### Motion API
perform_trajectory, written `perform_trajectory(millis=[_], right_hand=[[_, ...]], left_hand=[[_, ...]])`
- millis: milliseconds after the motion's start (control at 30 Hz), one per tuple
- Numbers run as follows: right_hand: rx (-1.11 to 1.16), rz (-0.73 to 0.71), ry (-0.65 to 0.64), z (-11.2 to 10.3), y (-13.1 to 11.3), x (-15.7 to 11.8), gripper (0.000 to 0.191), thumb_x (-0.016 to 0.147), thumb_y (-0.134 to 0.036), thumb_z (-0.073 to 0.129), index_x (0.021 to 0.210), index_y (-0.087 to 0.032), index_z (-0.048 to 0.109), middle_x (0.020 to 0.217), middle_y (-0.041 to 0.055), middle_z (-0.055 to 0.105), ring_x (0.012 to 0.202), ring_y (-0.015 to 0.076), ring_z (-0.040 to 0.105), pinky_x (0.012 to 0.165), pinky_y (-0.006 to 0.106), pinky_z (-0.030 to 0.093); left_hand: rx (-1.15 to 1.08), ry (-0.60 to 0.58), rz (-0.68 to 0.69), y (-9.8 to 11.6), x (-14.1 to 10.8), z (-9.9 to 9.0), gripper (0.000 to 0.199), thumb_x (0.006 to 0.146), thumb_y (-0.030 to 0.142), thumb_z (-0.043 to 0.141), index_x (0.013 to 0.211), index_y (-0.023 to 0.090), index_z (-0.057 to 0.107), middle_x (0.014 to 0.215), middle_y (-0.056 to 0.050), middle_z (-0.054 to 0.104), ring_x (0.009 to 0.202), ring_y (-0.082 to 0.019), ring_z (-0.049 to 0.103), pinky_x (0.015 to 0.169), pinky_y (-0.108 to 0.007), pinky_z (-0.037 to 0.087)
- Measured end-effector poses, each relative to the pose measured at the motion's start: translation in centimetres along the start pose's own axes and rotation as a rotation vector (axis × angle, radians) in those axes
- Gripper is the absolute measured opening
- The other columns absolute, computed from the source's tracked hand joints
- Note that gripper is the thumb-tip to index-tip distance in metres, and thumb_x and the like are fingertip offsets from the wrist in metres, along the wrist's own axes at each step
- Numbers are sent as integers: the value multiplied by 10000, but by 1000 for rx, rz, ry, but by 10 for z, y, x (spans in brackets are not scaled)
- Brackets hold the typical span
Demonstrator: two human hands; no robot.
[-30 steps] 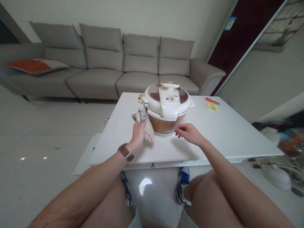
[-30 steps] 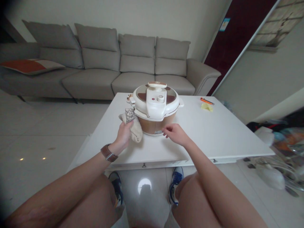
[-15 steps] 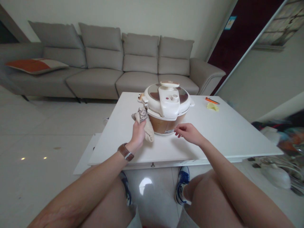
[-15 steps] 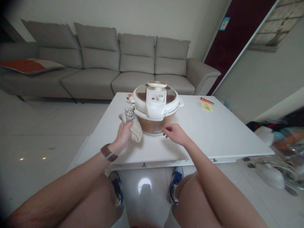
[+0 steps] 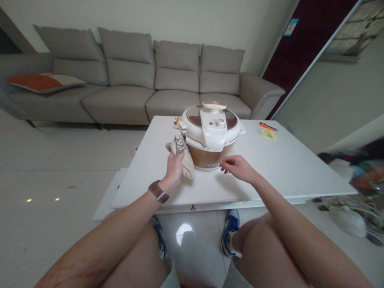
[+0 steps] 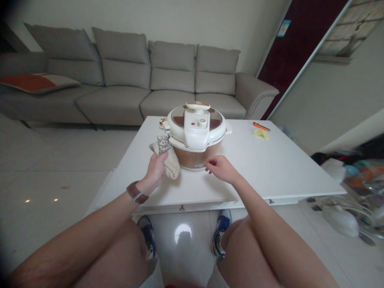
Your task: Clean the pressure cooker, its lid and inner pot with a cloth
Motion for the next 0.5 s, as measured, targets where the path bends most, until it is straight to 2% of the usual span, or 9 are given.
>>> perform_trajectory(millis=[333, 500], right_hand=[[0, -17, -5, 0, 2, 0, 219, 868, -341, 597, 764, -176, 696, 720, 48, 730, 640, 171, 695, 629, 292, 555], [4, -20, -10, 1, 4, 1, 207, 860, -333, 608, 759, -177, 697, 712, 43, 731, 637, 167, 694, 629, 285, 557]], left_hand=[[23, -20, 19, -3, 1, -1, 307, 777, 271, 653, 1068, 176, 680, 1144, -103, 764, 1089, -299, 709, 977, -411, 548], [88, 1, 50, -11, 12, -1, 261, 837, 275, 615, 1062, 159, 679, 1090, -116, 760, 1064, -301, 713, 1000, -431, 540]])
Point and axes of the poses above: each hand's wrist, its own x-axis towards the middle knuckle, its own z-axis out of the palm, y = z × x, the point moved 2 cm from there along x, towards the middle knuckle
